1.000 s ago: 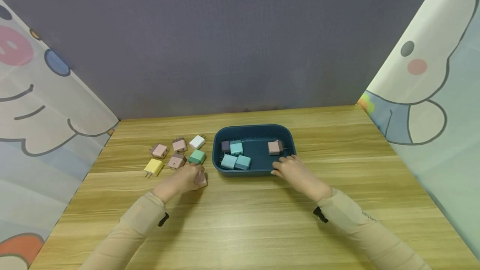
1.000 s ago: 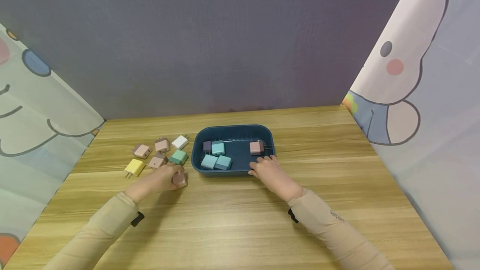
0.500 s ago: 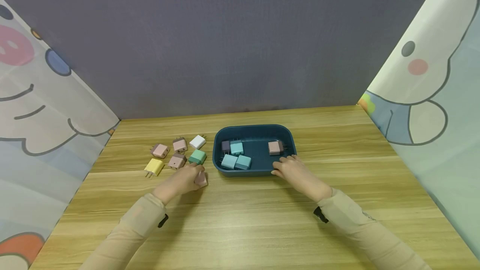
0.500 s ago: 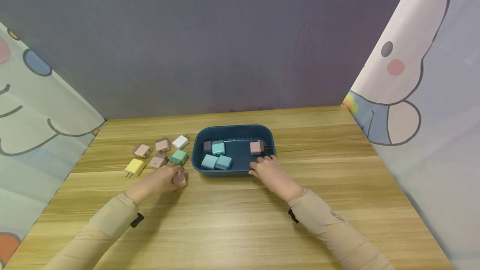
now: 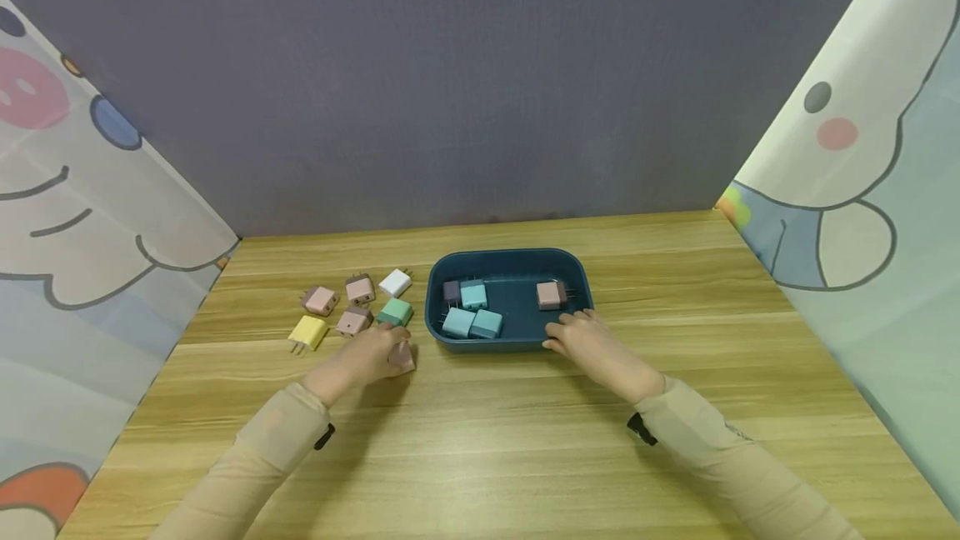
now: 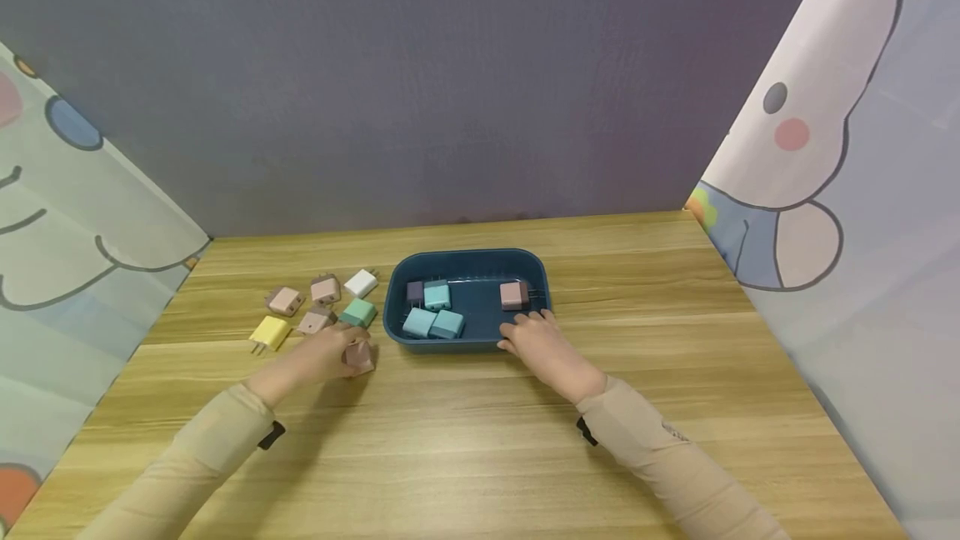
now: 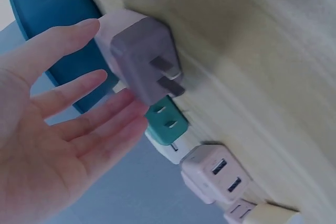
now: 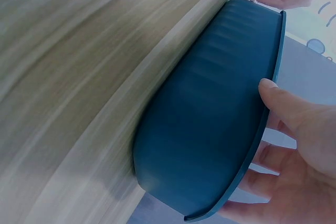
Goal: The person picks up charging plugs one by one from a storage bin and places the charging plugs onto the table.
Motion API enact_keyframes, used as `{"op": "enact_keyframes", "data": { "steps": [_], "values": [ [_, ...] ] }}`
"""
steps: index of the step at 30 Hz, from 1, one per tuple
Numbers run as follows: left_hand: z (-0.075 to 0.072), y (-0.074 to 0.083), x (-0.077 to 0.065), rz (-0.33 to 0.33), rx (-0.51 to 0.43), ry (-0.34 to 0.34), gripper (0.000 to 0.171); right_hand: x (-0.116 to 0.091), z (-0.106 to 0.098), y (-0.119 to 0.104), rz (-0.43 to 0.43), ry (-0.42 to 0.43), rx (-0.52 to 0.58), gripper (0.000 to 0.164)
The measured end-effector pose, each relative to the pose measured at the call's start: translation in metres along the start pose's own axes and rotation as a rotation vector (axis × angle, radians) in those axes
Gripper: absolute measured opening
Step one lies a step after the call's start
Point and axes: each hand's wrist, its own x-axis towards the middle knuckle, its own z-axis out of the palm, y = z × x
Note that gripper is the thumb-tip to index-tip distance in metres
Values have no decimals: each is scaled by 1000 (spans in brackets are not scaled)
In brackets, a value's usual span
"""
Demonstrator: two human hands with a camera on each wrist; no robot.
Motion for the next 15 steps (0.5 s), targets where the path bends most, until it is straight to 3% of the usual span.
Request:
{"op": "enact_keyframes", "data": {
  "steps": [15],
  "values": [
    [-33, 9, 6, -65, -25, -72, 45, 0, -2, -1, 11, -7, 14, 15]
  ]
}}
